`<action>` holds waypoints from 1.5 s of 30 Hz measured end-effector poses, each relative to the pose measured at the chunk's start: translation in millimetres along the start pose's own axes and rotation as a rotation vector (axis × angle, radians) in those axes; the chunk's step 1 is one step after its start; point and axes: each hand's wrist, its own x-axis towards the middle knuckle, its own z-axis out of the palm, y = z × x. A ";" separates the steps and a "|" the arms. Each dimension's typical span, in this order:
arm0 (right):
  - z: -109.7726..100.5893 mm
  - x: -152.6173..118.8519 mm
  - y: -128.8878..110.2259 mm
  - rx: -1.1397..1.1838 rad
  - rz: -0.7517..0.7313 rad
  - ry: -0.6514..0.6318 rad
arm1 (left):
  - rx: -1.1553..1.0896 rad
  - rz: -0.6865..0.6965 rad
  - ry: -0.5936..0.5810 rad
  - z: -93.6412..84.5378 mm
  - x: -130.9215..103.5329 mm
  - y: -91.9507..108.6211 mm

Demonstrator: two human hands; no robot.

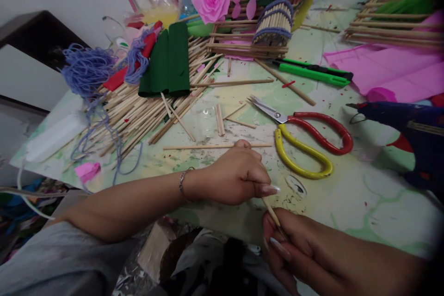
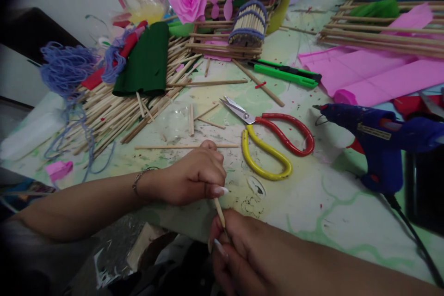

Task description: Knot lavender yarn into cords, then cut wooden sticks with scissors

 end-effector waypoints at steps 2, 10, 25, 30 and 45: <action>-0.6 0.1 -2.9 -0.029 0.005 0.006 | -0.002 0.004 -0.006 -0.2 0.4 -0.1; 0.0 5.9 4.8 0.305 -0.030 0.043 | 0.113 -0.026 0.086 2.0 -4.1 -1.0; -9.5 -21.1 -14.8 -0.476 0.098 0.564 | 0.441 -0.342 0.095 10.7 -61.3 44.1; -35.1 -25.9 -33.4 -0.780 0.137 1.023 | 0.294 -0.480 0.370 31.8 -79.6 42.8; -162.3 43.8 -56.4 -1.202 0.726 1.218 | 0.238 -0.381 0.693 61.8 -80.4 26.1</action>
